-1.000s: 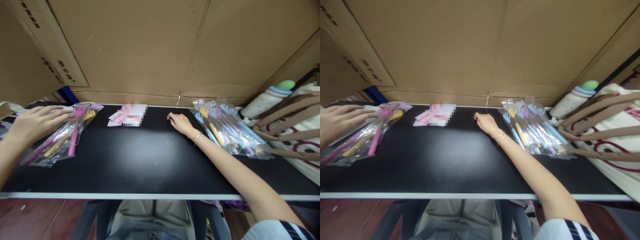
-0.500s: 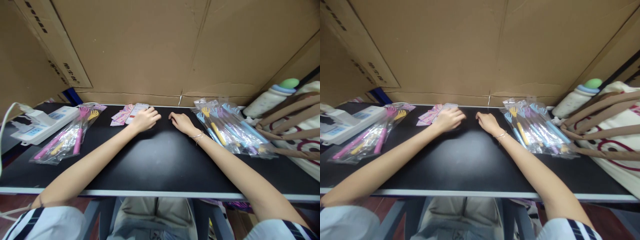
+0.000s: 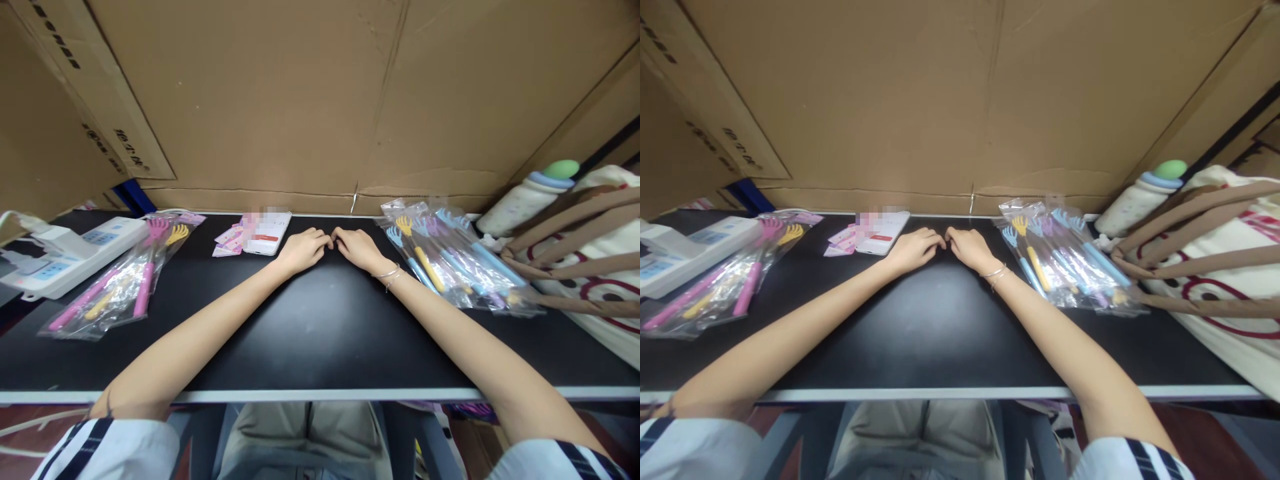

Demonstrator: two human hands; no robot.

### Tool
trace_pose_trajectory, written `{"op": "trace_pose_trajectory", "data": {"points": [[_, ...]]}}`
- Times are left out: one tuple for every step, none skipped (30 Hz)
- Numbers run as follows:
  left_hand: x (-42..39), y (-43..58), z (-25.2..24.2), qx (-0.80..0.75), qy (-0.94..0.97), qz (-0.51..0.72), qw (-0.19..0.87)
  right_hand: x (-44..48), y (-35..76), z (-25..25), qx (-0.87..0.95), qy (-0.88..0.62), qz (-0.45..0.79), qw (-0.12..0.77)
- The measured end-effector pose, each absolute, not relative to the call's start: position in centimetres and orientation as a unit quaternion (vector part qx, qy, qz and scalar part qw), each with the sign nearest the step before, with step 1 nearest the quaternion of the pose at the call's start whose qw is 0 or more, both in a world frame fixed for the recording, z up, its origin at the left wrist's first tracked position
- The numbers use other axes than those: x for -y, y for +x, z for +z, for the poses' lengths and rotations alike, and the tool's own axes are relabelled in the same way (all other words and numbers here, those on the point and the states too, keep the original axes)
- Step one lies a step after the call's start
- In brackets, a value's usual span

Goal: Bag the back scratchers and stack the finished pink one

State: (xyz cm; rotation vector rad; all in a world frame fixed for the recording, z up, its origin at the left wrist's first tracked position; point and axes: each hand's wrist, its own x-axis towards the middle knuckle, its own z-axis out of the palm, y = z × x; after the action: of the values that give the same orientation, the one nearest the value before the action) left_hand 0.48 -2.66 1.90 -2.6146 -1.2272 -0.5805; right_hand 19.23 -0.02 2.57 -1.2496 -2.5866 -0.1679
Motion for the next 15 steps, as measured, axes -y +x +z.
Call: {"op": "trace_pose_trajectory", "data": {"points": [[2.6,0.4,1.9,0.416,-0.882,-0.2,0.089,0.0,19.2,2.5,0.89,-0.432,-0.059,0.132],[2.7,0.4,1.9,0.417,-0.882,-0.201,0.084,0.0,19.2,2.5,0.89,-0.432,-0.059,0.131],[2.7,0.5,1.9,0.419,-0.882,-0.202,0.081,0.0,19.3,2.5,0.891,-0.431,-0.059,0.131],[2.7,0.5,2.0,0.42,-0.881,-0.201,0.078,-0.1,19.3,2.6,0.891,-0.43,-0.059,0.13],[2.7,0.5,2.0,0.422,-0.881,-0.201,0.076,0.0,19.2,2.6,0.892,-0.429,-0.058,0.13],[2.7,0.5,2.0,0.422,-0.881,-0.201,0.073,0.0,19.2,2.7,0.893,-0.428,-0.058,0.128],[2.7,0.5,2.0,0.423,-0.881,-0.2,0.071,0.0,19.2,2.7,0.893,-0.429,-0.059,0.125],[2.7,0.5,2.0,0.423,-0.881,-0.2,0.069,0.1,19.2,2.8,0.892,-0.43,-0.063,0.121],[2.7,0.5,2.0,0.423,-0.881,-0.2,0.068,0.1,19.2,2.9,0.892,-0.432,-0.068,0.117],[2.7,0.5,2.0,0.423,-0.881,-0.2,0.067,0.3,19.2,3.0,0.891,-0.433,-0.077,0.11],[2.7,0.5,2.0,0.423,-0.881,-0.2,0.066,0.4,19.1,3.1,0.892,-0.432,-0.088,0.101],[2.7,0.5,2.0,0.422,-0.882,-0.2,0.066,0.6,19.1,3.2,0.894,-0.428,-0.101,0.09],[2.7,0.5,2.0,0.422,-0.882,-0.2,0.066,0.7,19.0,3.4,0.896,-0.422,-0.116,0.078],[2.7,0.5,2.0,0.422,-0.882,-0.199,0.066,0.9,18.9,3.6,0.899,-0.414,-0.129,0.064],[2.7,0.4,2.0,0.422,-0.882,-0.198,0.066,1.1,18.9,3.9,0.901,-0.407,-0.14,0.051]]}}
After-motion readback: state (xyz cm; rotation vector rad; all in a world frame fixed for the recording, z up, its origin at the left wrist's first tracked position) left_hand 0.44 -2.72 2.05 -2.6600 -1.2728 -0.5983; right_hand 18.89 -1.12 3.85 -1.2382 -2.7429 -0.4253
